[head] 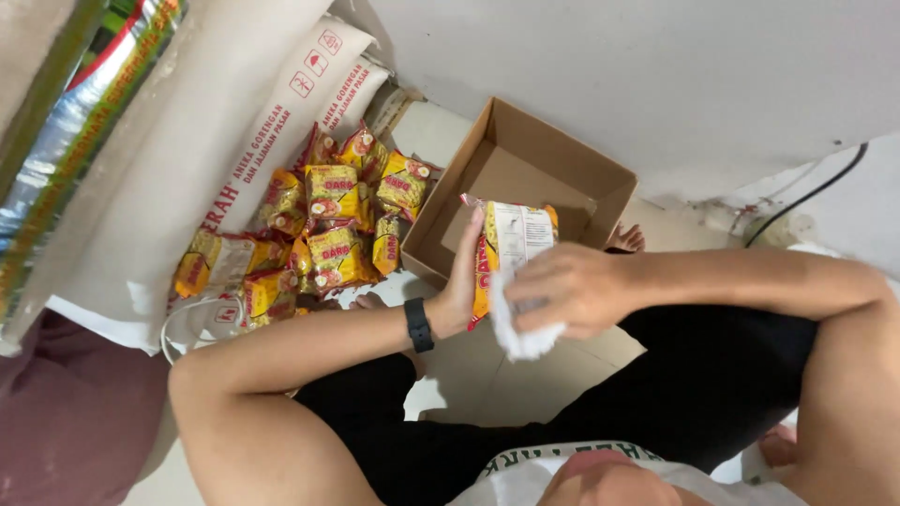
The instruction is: The person is cleaning individual instant noodle packets with a cloth and then neatly placing them into a cardboard box for packaging.
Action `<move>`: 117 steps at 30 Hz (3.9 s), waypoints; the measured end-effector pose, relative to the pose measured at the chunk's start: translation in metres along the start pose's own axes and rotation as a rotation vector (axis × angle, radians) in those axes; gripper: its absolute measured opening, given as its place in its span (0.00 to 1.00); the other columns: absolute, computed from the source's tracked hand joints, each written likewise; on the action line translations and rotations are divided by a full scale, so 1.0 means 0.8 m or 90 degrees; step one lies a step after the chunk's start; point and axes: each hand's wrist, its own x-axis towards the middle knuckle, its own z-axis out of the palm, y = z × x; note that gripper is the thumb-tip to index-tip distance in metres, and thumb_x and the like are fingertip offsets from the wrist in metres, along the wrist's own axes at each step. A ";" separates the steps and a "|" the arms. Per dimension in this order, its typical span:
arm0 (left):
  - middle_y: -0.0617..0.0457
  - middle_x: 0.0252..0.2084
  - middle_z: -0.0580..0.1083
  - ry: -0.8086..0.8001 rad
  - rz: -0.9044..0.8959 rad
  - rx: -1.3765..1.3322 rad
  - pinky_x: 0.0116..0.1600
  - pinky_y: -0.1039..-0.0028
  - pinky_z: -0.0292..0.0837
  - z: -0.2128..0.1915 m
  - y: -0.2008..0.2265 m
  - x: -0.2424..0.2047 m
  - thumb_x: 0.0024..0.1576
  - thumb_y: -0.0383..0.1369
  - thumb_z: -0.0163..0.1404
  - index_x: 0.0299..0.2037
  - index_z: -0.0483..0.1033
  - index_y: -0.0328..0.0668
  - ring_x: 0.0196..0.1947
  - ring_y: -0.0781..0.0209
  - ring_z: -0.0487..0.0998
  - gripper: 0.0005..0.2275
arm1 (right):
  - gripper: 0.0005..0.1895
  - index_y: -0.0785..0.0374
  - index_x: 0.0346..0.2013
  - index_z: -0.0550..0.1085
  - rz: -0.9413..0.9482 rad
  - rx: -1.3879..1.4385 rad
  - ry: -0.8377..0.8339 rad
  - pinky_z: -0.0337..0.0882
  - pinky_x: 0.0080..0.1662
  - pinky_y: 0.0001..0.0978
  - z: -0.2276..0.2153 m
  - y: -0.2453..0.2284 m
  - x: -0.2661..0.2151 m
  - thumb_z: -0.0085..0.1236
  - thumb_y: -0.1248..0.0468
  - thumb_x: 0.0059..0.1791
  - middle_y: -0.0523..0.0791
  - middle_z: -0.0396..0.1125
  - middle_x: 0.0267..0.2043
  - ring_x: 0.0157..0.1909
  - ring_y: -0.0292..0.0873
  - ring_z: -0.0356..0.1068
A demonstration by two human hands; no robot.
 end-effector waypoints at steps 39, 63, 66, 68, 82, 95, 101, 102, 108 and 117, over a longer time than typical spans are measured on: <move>0.36 0.63 0.68 -0.011 0.009 0.052 0.60 0.58 0.70 0.006 0.002 -0.031 0.53 0.65 0.42 0.67 0.63 0.39 0.58 0.46 0.73 0.40 | 0.19 0.55 0.29 0.76 0.114 -0.148 0.104 0.61 0.23 0.33 -0.014 0.046 -0.024 0.39 0.55 0.56 0.40 0.58 0.26 0.23 0.42 0.62; 0.40 0.61 0.71 -0.015 -0.017 0.069 0.61 0.62 0.71 -0.046 0.006 0.035 0.54 0.60 0.48 0.67 0.63 0.40 0.54 0.52 0.76 0.37 | 0.24 0.61 0.34 0.72 -0.056 -0.139 0.015 0.67 0.31 0.41 0.028 0.010 -0.008 0.28 0.54 0.60 0.48 0.63 0.36 0.32 0.50 0.65; 0.36 0.68 0.62 -0.031 0.011 0.071 0.64 0.59 0.67 0.006 0.023 -0.011 0.53 0.62 0.44 0.70 0.57 0.37 0.62 0.46 0.69 0.42 | 0.24 0.57 0.29 0.72 -0.070 -0.109 -0.001 0.64 0.29 0.37 0.045 0.033 -0.031 0.29 0.55 0.60 0.46 0.63 0.33 0.31 0.47 0.65; 0.36 0.67 0.63 -0.021 -0.004 0.056 0.64 0.58 0.67 -0.005 0.021 -0.006 0.53 0.63 0.42 0.69 0.58 0.37 0.62 0.45 0.69 0.42 | 0.22 0.59 0.32 0.73 -0.002 -0.116 0.038 0.66 0.30 0.38 0.023 0.046 -0.030 0.31 0.55 0.59 0.46 0.64 0.34 0.33 0.49 0.67; 0.36 0.68 0.61 -0.050 -0.007 0.053 0.67 0.52 0.63 0.003 0.043 0.003 0.53 0.65 0.39 0.70 0.57 0.38 0.65 0.43 0.66 0.42 | 0.20 0.58 0.28 0.78 0.012 -0.115 0.159 0.63 0.26 0.38 0.006 0.025 0.001 0.44 0.55 0.57 0.43 0.62 0.28 0.24 0.44 0.62; 0.36 0.69 0.60 -0.051 0.009 0.076 0.69 0.54 0.60 0.016 0.037 -0.019 0.53 0.66 0.38 0.70 0.55 0.36 0.66 0.42 0.63 0.44 | 0.16 0.58 0.30 0.77 0.013 -0.041 0.119 0.66 0.30 0.37 0.003 0.016 0.005 0.46 0.58 0.56 0.44 0.63 0.28 0.27 0.45 0.64; 0.38 0.64 0.65 -0.044 0.033 0.068 0.64 0.60 0.65 -0.044 0.007 0.031 0.56 0.61 0.41 0.68 0.58 0.36 0.61 0.48 0.69 0.39 | 0.22 0.62 0.33 0.76 0.163 -0.100 0.215 0.68 0.32 0.46 0.002 0.036 -0.004 0.43 0.48 0.57 0.48 0.64 0.35 0.33 0.54 0.67; 0.39 0.58 0.71 -0.012 0.053 0.028 0.58 0.63 0.73 -0.073 -0.007 0.054 0.59 0.56 0.48 0.64 0.65 0.35 0.55 0.53 0.76 0.33 | 0.21 0.64 0.38 0.77 0.175 -0.107 0.228 0.70 0.34 0.47 0.004 0.036 -0.004 0.45 0.50 0.57 0.50 0.65 0.39 0.36 0.55 0.67; 0.40 0.64 0.67 -0.047 0.014 0.048 0.62 0.61 0.70 0.019 0.027 -0.014 0.56 0.61 0.44 0.67 0.62 0.35 0.57 0.52 0.72 0.38 | 0.21 0.61 0.33 0.78 -0.041 -0.054 0.110 0.69 0.33 0.38 0.001 0.017 0.005 0.38 0.59 0.59 0.47 0.65 0.34 0.31 0.47 0.66; 0.40 0.67 0.64 -0.048 -0.003 0.082 0.66 0.62 0.63 0.016 0.035 -0.005 0.54 0.63 0.41 0.69 0.58 0.35 0.63 0.50 0.68 0.42 | 0.23 0.65 0.36 0.77 0.118 -0.101 0.225 0.69 0.33 0.45 -0.002 0.033 0.001 0.44 0.50 0.57 0.51 0.66 0.38 0.34 0.55 0.67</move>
